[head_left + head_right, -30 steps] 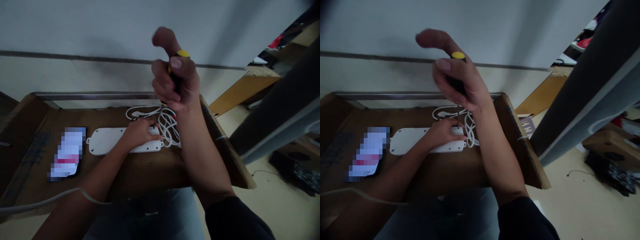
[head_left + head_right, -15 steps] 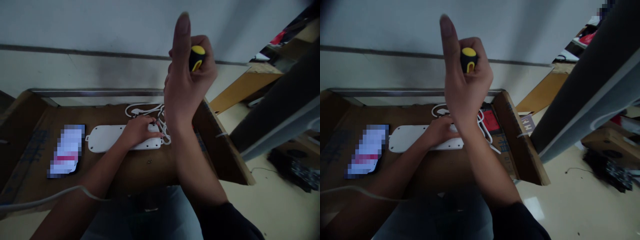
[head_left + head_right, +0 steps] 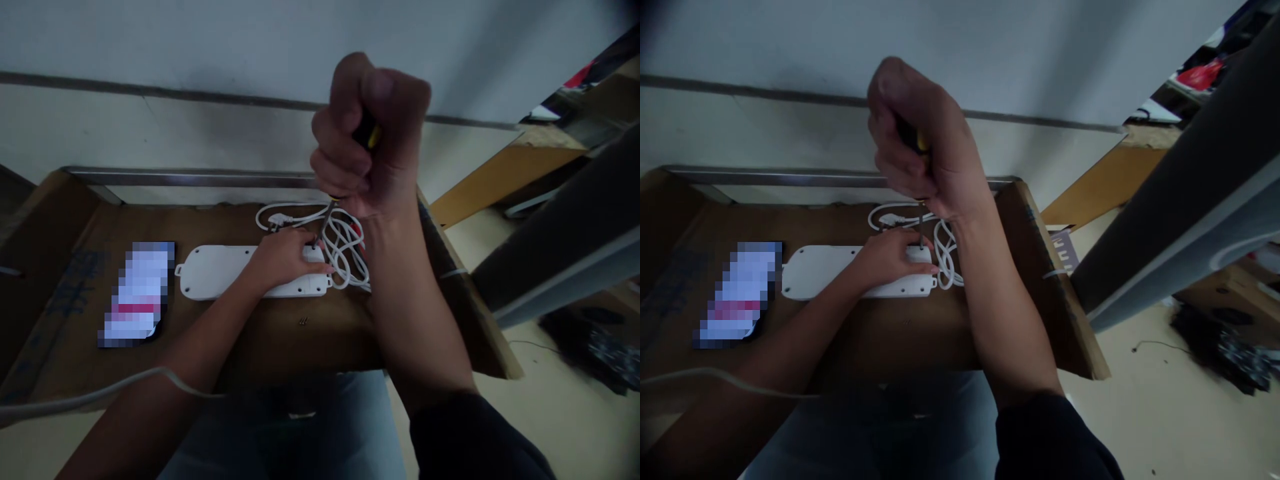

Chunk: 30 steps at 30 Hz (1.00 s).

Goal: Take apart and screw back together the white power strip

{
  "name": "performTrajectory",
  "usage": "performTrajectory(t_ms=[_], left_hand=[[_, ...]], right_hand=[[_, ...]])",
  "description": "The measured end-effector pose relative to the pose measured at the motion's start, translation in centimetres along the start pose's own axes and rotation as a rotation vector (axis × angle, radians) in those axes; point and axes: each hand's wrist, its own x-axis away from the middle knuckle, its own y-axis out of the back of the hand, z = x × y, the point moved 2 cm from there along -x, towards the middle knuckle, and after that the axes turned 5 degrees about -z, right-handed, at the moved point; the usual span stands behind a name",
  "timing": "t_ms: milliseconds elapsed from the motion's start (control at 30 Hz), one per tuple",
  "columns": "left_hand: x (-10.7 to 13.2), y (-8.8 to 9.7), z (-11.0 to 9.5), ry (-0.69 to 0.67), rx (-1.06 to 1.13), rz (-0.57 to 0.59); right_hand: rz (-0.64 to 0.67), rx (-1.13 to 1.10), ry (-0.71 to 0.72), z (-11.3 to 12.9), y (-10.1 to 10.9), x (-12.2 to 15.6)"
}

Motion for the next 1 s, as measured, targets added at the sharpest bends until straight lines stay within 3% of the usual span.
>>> performTrajectory(t_ms=[233,300,367,433,500,633,700,900,1000], left_hand=[[0.2,-0.2,0.2,0.004,0.049,-0.009],[0.2,-0.2,0.1,-0.001,0.051,-0.005],[0.2,-0.1,0.1,-0.006,0.048,-0.007],[0.2,0.0,0.1,-0.007,0.05,-0.006],[0.2,0.0,0.1,-0.018,0.051,0.0],[0.1,-0.1,0.2,-0.042,0.04,0.0],[-0.1,0.0,0.1,-0.033,0.028,0.0],[-0.2,0.2,-0.2,0.047,0.006,0.045],[-0.1,0.2,-0.2,0.021,0.027,0.018]], right_hand=[[-0.81,0.36,0.387,-0.9,-2.5,0.8],[-0.989,0.435,0.479,-1.1,-2.8,1.0],[-1.089,0.514,0.542,-1.2,-3.1,1.1],[-1.094,0.558,0.57,-1.3,-3.2,1.0],[-1.004,0.578,0.503,-1.2,-3.1,0.9],[-0.691,0.618,0.082,-0.7,-1.9,0.8],[-0.618,0.592,-0.033,-0.3,-1.3,1.1],[-0.614,0.496,-0.061,-0.2,-0.6,0.6],[-0.63,0.415,0.03,-1.0,-1.1,0.2]])
